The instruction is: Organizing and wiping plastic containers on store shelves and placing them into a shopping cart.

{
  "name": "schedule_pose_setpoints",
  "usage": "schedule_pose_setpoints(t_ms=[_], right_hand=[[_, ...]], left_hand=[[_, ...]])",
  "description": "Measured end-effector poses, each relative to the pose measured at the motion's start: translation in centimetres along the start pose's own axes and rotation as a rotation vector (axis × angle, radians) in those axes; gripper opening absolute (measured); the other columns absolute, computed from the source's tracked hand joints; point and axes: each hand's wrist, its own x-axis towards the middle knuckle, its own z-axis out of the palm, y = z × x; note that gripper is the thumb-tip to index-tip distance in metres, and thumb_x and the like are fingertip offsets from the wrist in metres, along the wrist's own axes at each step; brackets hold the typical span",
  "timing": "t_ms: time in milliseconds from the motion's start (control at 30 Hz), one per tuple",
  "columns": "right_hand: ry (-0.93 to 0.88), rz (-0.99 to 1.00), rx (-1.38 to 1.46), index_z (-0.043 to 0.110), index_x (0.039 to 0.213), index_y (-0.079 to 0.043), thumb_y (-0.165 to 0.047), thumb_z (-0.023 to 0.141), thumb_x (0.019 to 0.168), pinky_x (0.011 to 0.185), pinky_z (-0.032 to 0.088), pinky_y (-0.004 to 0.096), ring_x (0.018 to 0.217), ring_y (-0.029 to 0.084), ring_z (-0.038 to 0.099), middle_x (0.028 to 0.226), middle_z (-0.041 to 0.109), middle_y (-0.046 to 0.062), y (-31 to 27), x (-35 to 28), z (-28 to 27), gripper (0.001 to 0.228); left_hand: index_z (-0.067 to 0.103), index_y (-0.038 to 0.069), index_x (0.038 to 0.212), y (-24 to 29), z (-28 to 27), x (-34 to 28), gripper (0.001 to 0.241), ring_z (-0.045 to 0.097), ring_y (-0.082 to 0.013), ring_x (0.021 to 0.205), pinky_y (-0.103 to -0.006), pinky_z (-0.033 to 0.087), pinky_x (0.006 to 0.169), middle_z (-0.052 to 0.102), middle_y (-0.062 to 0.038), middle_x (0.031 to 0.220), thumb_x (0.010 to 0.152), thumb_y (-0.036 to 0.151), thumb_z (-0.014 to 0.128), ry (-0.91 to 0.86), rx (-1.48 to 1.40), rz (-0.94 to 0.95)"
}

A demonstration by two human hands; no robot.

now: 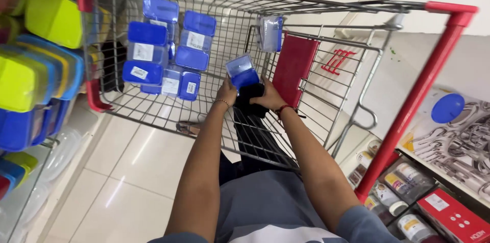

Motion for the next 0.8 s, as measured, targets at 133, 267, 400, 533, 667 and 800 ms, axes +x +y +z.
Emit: schedule_pose_setpoints(t_ms=[133,267,400,533,667,800], right_hand=[[-0.093,0.081,0.065,0.011,0.159,0.009,-0.028,0.093,0.059,0.119,0.035,0.040,0.145,0.039,0.040,0.155,0.038,0.033,1.2,2.8,-0.1,0.134],[-0.135,0.183,0.127,0.011,0.157,0.010,-0.030,0.094,0.055,0.117,0.039,0.038,0.143,0.038,0.045,0.153,0.040,0.033,0.7,4.6,-0.1,0.137],[-0.187,0.242,0.052,0.010,0.157,0.009,-0.033,0.095,0.054,0.116,0.038,0.037,0.141,0.038,0.044,0.153,0.039,0.033,0.4,6.0,0.0,0.140],[-0.225,0.251,0.075,0.014,0.157,0.010,-0.036,0.094,0.051,0.116,0.042,0.038,0.141,0.039,0.047,0.153,0.041,0.033,0.5,5.9,-0.5,0.140],[-0.237,0.186,-0.042,0.028,0.157,0.001,-0.036,0.095,0.053,0.118,0.037,0.043,0.143,0.042,0.038,0.152,0.034,0.029,-0.5,4.4,-1.3,0.129],[-0.183,0.017,-0.141,0.033,0.150,-0.001,-0.032,0.095,0.050,0.116,0.039,0.042,0.138,0.041,0.040,0.143,0.040,0.026,-1.9,3.2,-2.2,0.121]], left_hand=[[0.045,0.008,0.147,-1.0,1.6,0.9,0.060,0.071,-0.0417,0.109,-0.0488,0.053,0.097,0.072,-0.024,0.119,0.095,0.037,0.043,-0.069,-0.098,-0.131],[0.034,0.007,0.155,-0.4,2.0,0.8,0.076,0.053,-0.0403,0.133,-0.0438,0.042,0.110,0.055,-0.026,0.145,0.097,0.053,0.047,-0.037,-0.262,-0.201],[0.032,0.009,0.158,3.4,-0.6,-1.0,0.095,0.051,-0.0359,0.138,-0.0423,0.040,0.113,0.051,-0.022,0.151,0.086,0.069,0.050,-0.083,-0.494,-0.351],[0.023,0.006,0.159,6.0,-3.5,-3.0,0.113,0.041,-0.0363,0.144,-0.0465,0.033,0.116,0.042,-0.024,0.156,0.081,0.082,0.052,-0.117,-0.546,-0.364],[0.026,0.002,0.156,5.6,-4.4,-3.5,0.128,0.048,-0.0384,0.140,-0.0491,0.038,0.114,0.047,-0.027,0.150,0.068,0.089,0.056,-0.088,-0.555,-0.366],[0.034,-0.011,0.148,5.0,-5.1,-3.4,0.133,0.058,-0.0366,0.134,-0.0451,0.049,0.111,0.058,-0.029,0.142,0.071,0.093,0.061,-0.098,-0.519,-0.290]])
